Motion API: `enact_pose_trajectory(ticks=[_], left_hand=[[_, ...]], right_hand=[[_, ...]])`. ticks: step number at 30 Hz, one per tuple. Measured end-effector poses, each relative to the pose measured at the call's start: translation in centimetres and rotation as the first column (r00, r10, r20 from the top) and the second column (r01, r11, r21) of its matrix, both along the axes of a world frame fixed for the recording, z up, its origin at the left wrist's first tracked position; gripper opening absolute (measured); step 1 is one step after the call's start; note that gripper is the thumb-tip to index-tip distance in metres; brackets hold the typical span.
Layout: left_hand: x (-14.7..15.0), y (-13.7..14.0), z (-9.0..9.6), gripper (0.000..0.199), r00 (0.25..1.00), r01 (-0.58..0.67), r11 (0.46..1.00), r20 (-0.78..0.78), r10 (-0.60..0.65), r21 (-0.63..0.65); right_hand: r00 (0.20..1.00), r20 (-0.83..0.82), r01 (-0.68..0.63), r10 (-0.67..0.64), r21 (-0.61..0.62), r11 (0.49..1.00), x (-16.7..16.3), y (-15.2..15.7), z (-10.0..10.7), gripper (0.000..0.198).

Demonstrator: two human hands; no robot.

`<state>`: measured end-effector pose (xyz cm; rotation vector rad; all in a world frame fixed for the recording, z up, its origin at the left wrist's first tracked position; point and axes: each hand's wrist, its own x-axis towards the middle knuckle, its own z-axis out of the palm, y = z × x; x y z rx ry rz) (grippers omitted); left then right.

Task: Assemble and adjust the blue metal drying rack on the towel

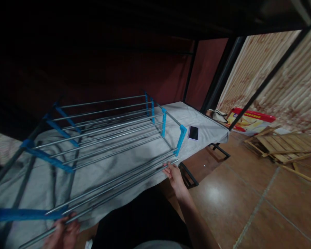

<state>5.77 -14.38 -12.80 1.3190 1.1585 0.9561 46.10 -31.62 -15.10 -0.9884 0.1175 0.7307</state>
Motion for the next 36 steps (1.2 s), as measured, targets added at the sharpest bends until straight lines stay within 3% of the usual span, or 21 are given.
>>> enact_pose_trajectory(ticks=[2,6,10,14,21,27,30,36], left_hand=[[2.7,-1.5,0.7,0.042,0.987,0.0,0.992,0.162,0.02,-0.126],[8.4,-4.5,2.5,0.042,0.924,0.167,0.946,0.38,-0.052,-0.277],[11.6,-5.1,3.0,0.04,0.865,0.104,0.935,0.494,0.082,-0.338],[12.0,-4.9,2.2,0.042,0.813,0.088,0.933,0.566,0.136,-0.35],[11.9,-4.9,1.1,0.04,0.804,0.016,0.951,0.569,0.172,-0.31],[12.5,-5.0,1.6,0.036,0.821,-0.014,0.954,0.541,0.182,-0.299],[12.8,-5.2,2.1,0.033,0.806,-0.001,0.956,0.566,0.174,-0.293],[13.4,-5.6,2.8,0.025,0.85,0.034,0.979,0.521,0.078,-0.201]], right_hand=[[0.999,-0.03,-0.046,0.045,-0.004,0.999,-0.3,-0.2,-0.5,0.031],[0.988,-0.052,-0.144,0.145,0.023,0.989,-1.1,-0.3,-1.3,0.025],[0.976,-0.078,-0.206,0.204,-0.013,0.979,-1.8,0.0,-1.7,0.02],[0.971,-0.111,-0.215,0.209,-0.04,0.976,-1.7,0.4,-2.1,0.009],[0.981,-0.026,-0.192,0.191,-0.067,0.979,-2.2,0.5,-2.8,0.016],[0.982,0.017,-0.187,0.188,-0.057,0.981,-2.6,0.2,-3.2,0.019],[0.981,-0.049,-0.193,0.189,-0.082,0.978,-2.4,0.0,-3.5,0.011],[0.966,-0.125,-0.236,0.227,-0.067,0.969,-3.0,-0.1,-3.1,0.006]])
